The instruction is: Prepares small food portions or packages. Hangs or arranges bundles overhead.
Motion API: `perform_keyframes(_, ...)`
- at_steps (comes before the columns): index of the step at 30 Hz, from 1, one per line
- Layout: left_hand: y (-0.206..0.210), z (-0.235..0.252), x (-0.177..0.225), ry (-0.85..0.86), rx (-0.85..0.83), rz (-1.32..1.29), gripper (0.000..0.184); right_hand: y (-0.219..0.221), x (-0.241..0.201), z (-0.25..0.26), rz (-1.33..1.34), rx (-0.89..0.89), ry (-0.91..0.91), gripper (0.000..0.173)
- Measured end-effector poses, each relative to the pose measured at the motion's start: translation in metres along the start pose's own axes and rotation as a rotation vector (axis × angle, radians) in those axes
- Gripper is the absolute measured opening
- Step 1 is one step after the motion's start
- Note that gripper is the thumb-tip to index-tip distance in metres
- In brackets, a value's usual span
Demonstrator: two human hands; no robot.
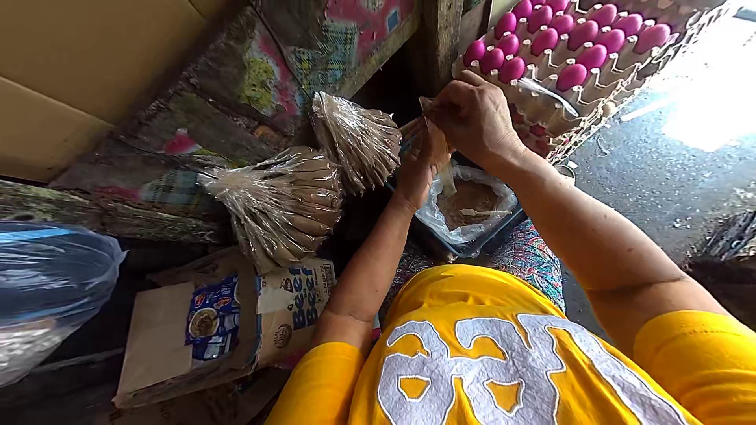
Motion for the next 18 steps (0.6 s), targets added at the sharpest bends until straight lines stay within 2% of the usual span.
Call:
perform_keyframes(2,0.006,-0.002,-0.020,-0.010,-0.031,0.068,0.041,0.000,0.003,-0.003,-0.030,0.039,0.010,0.025)
perform_keyframes(4,0.013,-0.006,-0.035,-0.015,-0.062,0.086,0.024,0.000,0.010,-0.007,-0.029,0.013,0.042,0.027)
perform_keyframes(6,0.016,-0.011,-0.046,-0.023,-0.088,0.078,0.017,-0.003,0.017,-0.015,-0.023,-0.013,0.074,0.028)
perform_keyframes(14,0.020,-0.018,-0.062,-0.112,-0.101,0.058,0.020,-0.022,0.035,-0.038,-0.032,0.104,0.113,0.029)
perform_keyframes(16,0.020,-0.020,-0.064,-0.126,-0.051,0.021,0.022,-0.021,0.039,-0.045,0.021,0.109,0.097,0.030)
perform_keyframes(18,0.020,-0.020,-0.064,-0.131,0.033,-0.076,0.024,-0.017,0.041,-0.059,0.114,0.036,0.116,0.034)
Point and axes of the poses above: each hand's wrist, its own z-axis towards the middle knuckle, its own y-axis out of the palm, x = y × z, the point moved 2 cm from there along z, towards the middle knuckle, and after that the axes turned 13 degrees about -y, right-handed, at the moved point
